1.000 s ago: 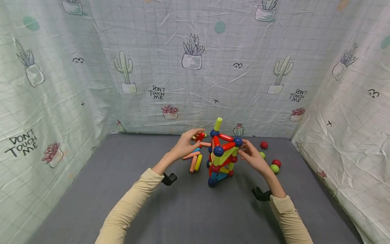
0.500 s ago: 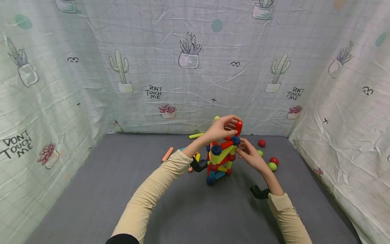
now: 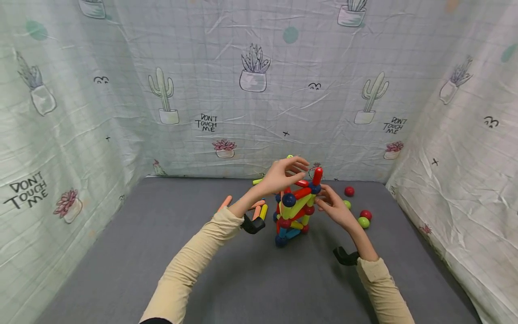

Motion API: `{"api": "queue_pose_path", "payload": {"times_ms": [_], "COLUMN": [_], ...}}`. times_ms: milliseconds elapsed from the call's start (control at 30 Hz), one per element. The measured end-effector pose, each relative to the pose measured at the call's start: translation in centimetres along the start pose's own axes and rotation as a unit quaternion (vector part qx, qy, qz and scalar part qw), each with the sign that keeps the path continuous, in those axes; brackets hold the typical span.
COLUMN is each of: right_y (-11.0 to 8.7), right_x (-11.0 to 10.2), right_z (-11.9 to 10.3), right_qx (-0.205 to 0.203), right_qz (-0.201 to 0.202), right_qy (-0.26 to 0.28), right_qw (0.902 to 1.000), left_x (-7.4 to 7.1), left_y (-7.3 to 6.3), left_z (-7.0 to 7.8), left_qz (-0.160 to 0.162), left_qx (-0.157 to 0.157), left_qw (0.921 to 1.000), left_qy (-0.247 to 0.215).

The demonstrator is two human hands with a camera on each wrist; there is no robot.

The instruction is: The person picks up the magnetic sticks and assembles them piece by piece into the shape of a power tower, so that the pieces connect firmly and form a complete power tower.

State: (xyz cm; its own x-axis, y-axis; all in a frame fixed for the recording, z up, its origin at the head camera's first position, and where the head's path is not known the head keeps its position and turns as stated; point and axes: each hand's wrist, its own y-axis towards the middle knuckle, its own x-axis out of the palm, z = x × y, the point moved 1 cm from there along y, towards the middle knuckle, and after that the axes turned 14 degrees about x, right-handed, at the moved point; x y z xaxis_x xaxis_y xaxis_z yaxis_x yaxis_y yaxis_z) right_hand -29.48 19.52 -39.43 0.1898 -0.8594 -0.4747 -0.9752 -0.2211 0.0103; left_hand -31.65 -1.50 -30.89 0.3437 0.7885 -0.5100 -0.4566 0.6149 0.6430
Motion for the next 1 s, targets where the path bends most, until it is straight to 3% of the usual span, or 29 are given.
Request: {"api": "queue_pose_path", "payload": {"times_ms": [167, 300, 433, 600, 733, 867, 1000], "right_y": [-0.1, -0.1, -0.2, -0.1, -0.1, -0.1, 0.0], "right_x": [0.1, 0.1, 0.1, 0.3, 0.3, 0.2, 0.3], "right_z": [0.3, 0.4, 0.4, 0.4, 0.5, 0.5, 0.4], "right_qx": [0.005, 0.005, 0.002, 0.004, 0.009, 0.012, 0.013], "right_qz": [0.005, 0.004, 0.003, 0.001, 0.003, 0.007, 0.011], "right_qy": [-0.004, -0.007, -0.004, -0.001, 0.001, 0.002, -0.005], "right_qw": [1.0, 1.0, 1.0, 1.0, 1.0, 0.9999, 0.9998], "left_x": [-2.2, -3.4, -4.2, -4.8, -4.6, -4.1, -3.7], "left_y": [-3.3, -6.5, -9.6, -12.5, -13.8, -14.1, -13.8], "left_z": [-0.9, -3.8, -8.0, -11.9, -14.0, -15.4, -16.0], "left_qz": [0.063, 0.091, 0.065, -0.003, -0.062, -0.131, -0.183], "left_qx": [0.018, -0.03, -0.083, -0.124, -0.112, -0.1, -0.117], "left_qw": [0.9977, 0.994, 0.9835, 0.9472, 0.9172, 0.8912, 0.867], "left_qy": [0.018, 0.052, 0.147, 0.296, 0.377, 0.423, 0.449]}}
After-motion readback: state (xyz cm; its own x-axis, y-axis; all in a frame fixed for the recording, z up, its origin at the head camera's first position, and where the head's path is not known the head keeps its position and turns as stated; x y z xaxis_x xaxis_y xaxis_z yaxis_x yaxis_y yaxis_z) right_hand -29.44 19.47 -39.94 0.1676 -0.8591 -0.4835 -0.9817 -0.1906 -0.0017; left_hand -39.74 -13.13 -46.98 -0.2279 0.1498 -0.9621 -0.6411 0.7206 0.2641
